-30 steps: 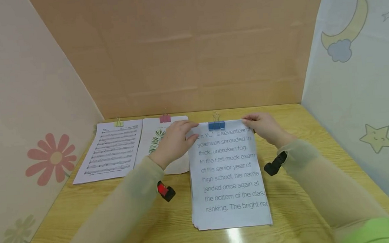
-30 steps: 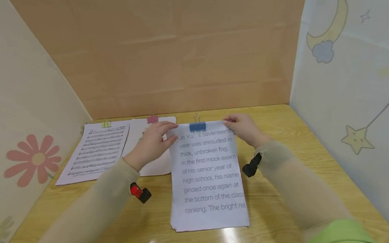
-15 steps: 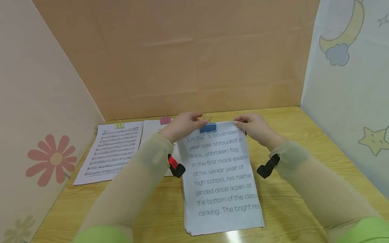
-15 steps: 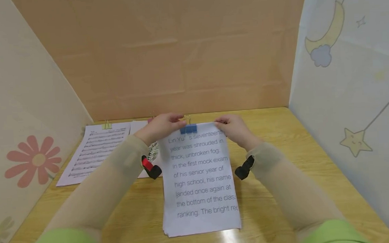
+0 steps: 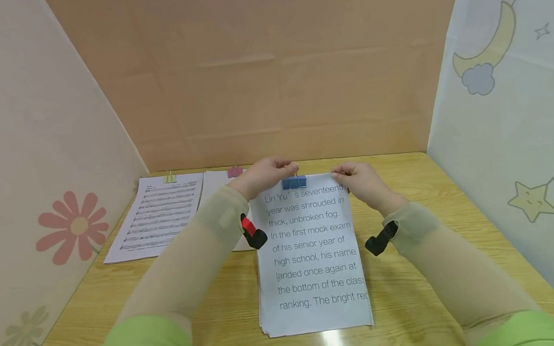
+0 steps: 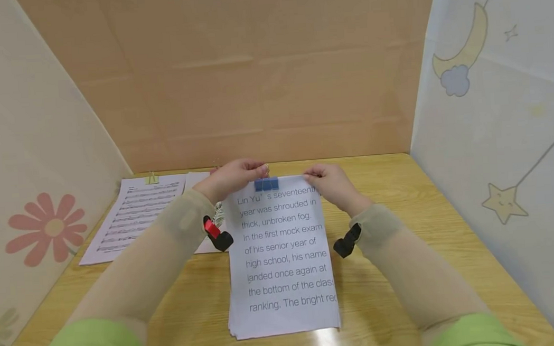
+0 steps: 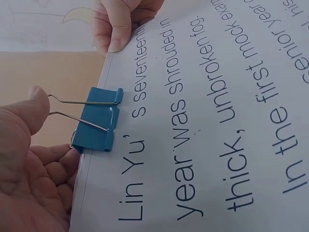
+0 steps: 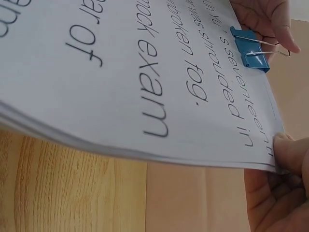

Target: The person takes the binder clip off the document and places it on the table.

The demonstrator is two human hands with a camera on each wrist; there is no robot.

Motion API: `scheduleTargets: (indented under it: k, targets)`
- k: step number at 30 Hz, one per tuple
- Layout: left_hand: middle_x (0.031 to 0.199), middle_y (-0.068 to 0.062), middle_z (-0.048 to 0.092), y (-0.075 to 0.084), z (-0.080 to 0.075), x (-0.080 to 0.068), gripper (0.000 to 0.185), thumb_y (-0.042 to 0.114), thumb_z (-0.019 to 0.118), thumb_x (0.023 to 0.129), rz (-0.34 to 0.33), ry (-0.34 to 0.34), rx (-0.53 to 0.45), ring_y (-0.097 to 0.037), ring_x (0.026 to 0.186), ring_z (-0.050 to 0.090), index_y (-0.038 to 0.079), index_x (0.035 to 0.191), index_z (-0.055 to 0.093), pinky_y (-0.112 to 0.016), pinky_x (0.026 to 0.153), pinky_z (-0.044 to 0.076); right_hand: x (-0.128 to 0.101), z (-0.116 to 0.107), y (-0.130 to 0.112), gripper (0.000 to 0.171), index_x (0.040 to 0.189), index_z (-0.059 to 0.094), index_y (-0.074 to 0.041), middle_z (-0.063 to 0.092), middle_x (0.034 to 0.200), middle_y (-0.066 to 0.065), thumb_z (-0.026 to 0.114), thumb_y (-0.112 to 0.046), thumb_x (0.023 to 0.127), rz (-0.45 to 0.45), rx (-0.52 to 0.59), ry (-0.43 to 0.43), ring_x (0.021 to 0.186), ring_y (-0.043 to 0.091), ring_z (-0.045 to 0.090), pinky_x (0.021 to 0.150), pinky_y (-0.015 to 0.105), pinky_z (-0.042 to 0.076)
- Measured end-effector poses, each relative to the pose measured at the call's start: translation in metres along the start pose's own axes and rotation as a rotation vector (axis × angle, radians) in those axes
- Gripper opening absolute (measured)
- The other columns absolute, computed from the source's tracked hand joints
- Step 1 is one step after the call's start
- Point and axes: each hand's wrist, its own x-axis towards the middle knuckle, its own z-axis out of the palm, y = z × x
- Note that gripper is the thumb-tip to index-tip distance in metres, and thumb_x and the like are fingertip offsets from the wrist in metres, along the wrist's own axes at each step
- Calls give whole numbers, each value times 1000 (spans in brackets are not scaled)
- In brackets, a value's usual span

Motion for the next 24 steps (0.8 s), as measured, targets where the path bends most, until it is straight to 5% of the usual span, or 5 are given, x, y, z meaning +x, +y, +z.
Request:
scheduleTargets:
  k: [16, 24]
  targets:
    - [126, 1, 59, 3, 6, 6, 52, 48, 54, 96, 5, -7, 33, -20, 123, 47, 16, 137, 52, -44, 109, 32, 0, -2, 1, 23, 112, 66, -3, 66, 99, 13, 56, -19, 99, -5, 3, -25, 86, 24, 56, 77, 40, 45]
    - [121, 1, 60, 1, 13, 6, 45, 42, 52, 98, 6, 53, -3, -19, 116, 52, 17, 135, 55, -43, 106, 36, 0, -2, 2, 24, 112, 66, -3, 66, 99, 13, 55, -19, 99, -3, 5, -39, 85, 25, 55, 75, 37, 44]
